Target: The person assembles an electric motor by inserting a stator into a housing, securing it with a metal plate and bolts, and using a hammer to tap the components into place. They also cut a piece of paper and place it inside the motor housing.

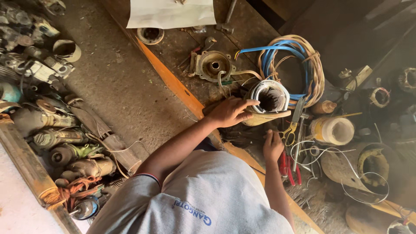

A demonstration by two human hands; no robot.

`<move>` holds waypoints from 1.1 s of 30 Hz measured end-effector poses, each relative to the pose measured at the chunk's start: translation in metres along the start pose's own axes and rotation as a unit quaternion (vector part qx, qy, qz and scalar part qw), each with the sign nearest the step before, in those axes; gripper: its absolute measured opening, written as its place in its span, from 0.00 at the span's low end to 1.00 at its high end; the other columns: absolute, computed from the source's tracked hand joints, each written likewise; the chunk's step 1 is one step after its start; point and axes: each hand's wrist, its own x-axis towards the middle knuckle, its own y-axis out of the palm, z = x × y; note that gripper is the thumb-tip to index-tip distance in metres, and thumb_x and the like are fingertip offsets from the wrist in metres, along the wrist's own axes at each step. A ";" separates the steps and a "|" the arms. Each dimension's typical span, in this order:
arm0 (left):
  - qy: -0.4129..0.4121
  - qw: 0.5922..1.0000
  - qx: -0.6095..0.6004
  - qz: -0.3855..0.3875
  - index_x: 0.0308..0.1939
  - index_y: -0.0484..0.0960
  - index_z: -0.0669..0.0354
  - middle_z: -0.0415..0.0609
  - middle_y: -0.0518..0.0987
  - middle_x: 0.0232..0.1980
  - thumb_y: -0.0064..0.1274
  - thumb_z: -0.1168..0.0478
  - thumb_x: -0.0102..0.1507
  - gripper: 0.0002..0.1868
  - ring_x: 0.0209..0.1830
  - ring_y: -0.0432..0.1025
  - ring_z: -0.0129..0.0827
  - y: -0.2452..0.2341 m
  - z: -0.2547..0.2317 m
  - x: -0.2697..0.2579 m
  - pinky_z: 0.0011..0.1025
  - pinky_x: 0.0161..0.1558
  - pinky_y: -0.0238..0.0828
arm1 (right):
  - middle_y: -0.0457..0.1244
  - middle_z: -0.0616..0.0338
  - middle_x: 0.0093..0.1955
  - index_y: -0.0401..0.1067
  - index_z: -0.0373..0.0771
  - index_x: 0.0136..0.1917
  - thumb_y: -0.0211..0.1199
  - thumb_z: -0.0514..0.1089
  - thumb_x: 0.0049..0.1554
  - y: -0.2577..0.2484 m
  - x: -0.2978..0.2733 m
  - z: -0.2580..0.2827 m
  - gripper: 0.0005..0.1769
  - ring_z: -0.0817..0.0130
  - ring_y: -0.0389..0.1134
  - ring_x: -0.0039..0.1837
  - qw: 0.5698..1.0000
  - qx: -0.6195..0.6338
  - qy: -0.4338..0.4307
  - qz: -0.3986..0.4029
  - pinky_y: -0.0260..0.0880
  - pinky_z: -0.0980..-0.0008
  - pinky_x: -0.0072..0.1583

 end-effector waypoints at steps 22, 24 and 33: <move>-0.047 0.999 -0.022 0.012 0.75 0.62 0.47 0.52 0.82 0.39 0.54 0.49 0.70 0.31 0.34 0.79 0.44 0.005 -0.007 -0.009 0.40 0.42 0.76 | 0.69 0.51 0.43 0.74 0.36 0.47 0.59 0.44 0.66 0.003 -0.022 -0.014 0.10 0.51 0.72 0.46 0.999 0.012 -0.039 -0.017 0.69 0.56 0.47; -0.020 0.999 -0.027 -0.006 0.75 0.61 0.47 0.53 0.82 0.42 0.53 0.49 0.71 0.31 0.35 0.79 0.44 0.002 -0.011 -0.006 0.40 0.42 0.76 | 0.69 0.50 0.43 0.74 0.35 0.47 0.60 0.46 0.66 0.006 -0.021 -0.015 0.11 0.51 0.71 0.46 1.000 0.012 -0.019 -0.012 0.69 0.55 0.48; -0.063 0.997 -0.049 0.018 0.71 0.66 0.43 0.57 0.78 0.58 0.47 0.49 0.74 0.21 0.62 0.72 0.45 -0.025 0.022 0.000 0.43 0.65 0.68 | 0.64 0.59 0.49 0.68 0.39 0.59 0.46 0.69 0.71 -0.089 0.040 0.063 0.31 0.67 0.63 0.50 0.874 0.443 0.197 -0.031 0.65 0.67 0.55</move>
